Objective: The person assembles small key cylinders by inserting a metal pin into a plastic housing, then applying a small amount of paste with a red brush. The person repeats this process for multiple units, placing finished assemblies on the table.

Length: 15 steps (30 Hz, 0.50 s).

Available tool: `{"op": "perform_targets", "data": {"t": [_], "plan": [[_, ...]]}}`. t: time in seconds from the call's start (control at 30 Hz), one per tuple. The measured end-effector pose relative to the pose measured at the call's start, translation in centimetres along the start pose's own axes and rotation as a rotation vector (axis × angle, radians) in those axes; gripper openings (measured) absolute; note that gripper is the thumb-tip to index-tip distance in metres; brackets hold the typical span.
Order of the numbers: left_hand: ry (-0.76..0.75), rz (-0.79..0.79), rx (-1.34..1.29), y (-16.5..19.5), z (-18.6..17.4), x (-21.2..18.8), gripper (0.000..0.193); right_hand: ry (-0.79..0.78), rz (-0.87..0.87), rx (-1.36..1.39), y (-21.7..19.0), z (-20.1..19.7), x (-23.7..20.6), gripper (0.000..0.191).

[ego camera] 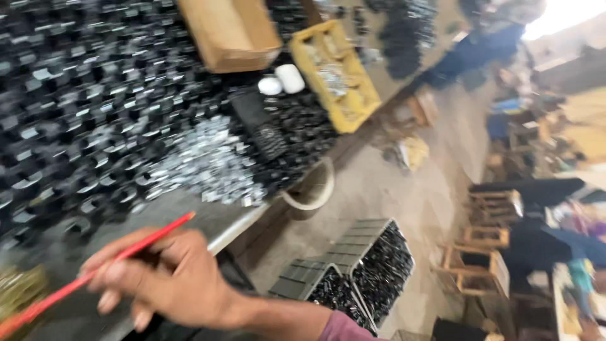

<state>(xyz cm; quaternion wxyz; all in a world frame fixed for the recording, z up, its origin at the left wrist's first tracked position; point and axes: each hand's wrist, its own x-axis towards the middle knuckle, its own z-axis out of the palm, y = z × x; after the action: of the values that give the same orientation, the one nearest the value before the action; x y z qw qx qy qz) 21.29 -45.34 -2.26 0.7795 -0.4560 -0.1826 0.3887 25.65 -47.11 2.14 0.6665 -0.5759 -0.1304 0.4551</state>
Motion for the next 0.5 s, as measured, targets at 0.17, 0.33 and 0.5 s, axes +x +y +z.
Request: {"op": "perform_targets", "data": {"t": [0.17,0.33,0.5], "plan": [[0.030,0.155,-0.731,-7.2,-0.3,1.4,0.010,-0.093,-0.208,-0.121,-2.0,-0.9,-2.8,0.015],[-0.006,-0.111,-1.196,-7.6,-1.7,-0.6,0.029,-0.038,-0.325,-0.241,-0.9,-1.7,-3.4,0.010],[-0.033,-0.133,-1.119,-4.4,-1.7,0.0,0.023,-0.017,-0.311,-0.531,-0.8,-1.5,-3.2,0.012]]}}
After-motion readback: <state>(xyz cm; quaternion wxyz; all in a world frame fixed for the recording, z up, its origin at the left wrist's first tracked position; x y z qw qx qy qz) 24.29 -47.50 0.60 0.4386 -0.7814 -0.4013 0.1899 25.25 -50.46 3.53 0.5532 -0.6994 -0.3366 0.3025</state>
